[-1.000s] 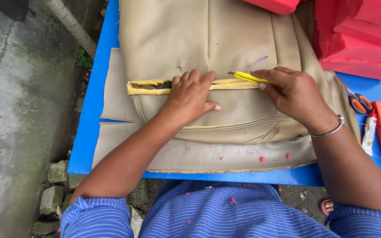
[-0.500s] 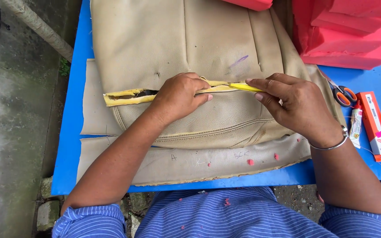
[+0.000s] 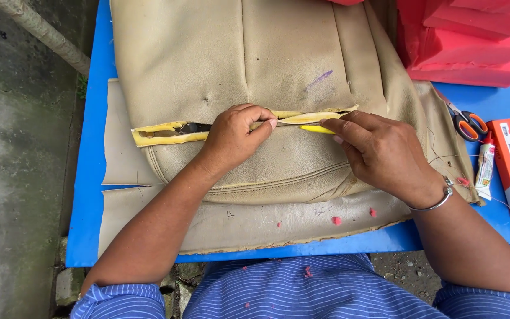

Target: A person is preparing a car seat cover for repair by removing old foam padding and using a small tool to clean a torn seam.

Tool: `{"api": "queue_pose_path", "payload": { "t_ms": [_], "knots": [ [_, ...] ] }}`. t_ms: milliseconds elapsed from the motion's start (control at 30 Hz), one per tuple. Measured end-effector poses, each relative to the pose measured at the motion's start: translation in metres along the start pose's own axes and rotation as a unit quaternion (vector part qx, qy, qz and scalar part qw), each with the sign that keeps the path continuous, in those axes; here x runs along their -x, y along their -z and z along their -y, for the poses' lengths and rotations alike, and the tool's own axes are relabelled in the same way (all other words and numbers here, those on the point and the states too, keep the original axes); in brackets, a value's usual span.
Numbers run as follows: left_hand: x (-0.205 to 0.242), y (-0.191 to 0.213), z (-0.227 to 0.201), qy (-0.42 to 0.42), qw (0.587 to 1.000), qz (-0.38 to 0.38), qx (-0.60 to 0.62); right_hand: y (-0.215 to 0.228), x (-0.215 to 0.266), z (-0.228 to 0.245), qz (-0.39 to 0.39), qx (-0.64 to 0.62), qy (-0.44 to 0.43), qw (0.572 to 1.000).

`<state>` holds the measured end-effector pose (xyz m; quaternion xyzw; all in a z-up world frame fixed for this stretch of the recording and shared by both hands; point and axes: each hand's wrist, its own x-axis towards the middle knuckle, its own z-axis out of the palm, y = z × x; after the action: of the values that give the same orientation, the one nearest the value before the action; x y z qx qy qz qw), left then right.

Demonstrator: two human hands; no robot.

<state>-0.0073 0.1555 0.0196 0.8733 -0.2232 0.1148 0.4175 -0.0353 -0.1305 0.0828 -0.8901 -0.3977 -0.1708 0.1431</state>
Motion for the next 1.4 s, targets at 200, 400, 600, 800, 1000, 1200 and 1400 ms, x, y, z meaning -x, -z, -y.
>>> {"api": "queue_pose_path", "payload": {
  "t_ms": [200, 400, 600, 800, 1000, 1200, 1400],
  "knots": [
    [0.001, 0.001, -0.007, -0.043, 0.999, -0.022, -0.021, -0.007, -0.001, 0.009, -0.042, 0.136, 0.047, 0.989],
    [0.001, -0.003, -0.002, -0.046, 0.998, -0.024, -0.044, -0.002, -0.005, 0.014, -0.075, 0.144, 0.085, 0.983],
    [0.002, -0.004, -0.004, -0.041, 0.997, -0.031, -0.053, -0.005, -0.005, 0.016, -0.052, 0.185, 0.081, 0.978],
    [0.001, -0.002, -0.006, -0.056, 0.997, -0.031, -0.052, -0.008, -0.006, 0.016, -0.039, 0.214, 0.087, 0.972],
    [0.002, -0.004, 0.001, -0.058, 0.996, -0.016, -0.067, -0.012, -0.002, 0.005, -0.029, 0.2, 0.074, 0.977],
    [0.003, -0.001, -0.003, -0.049, 0.996, -0.005, -0.073, 0.001, 0.004, -0.004, -0.014, 0.227, 0.029, 0.973],
    [-0.002, 0.007, -0.027, -0.079, 0.976, 0.029, -0.2, 0.023, 0.004, 0.008, -0.042, 0.176, 0.021, 0.983]
  ]
}}
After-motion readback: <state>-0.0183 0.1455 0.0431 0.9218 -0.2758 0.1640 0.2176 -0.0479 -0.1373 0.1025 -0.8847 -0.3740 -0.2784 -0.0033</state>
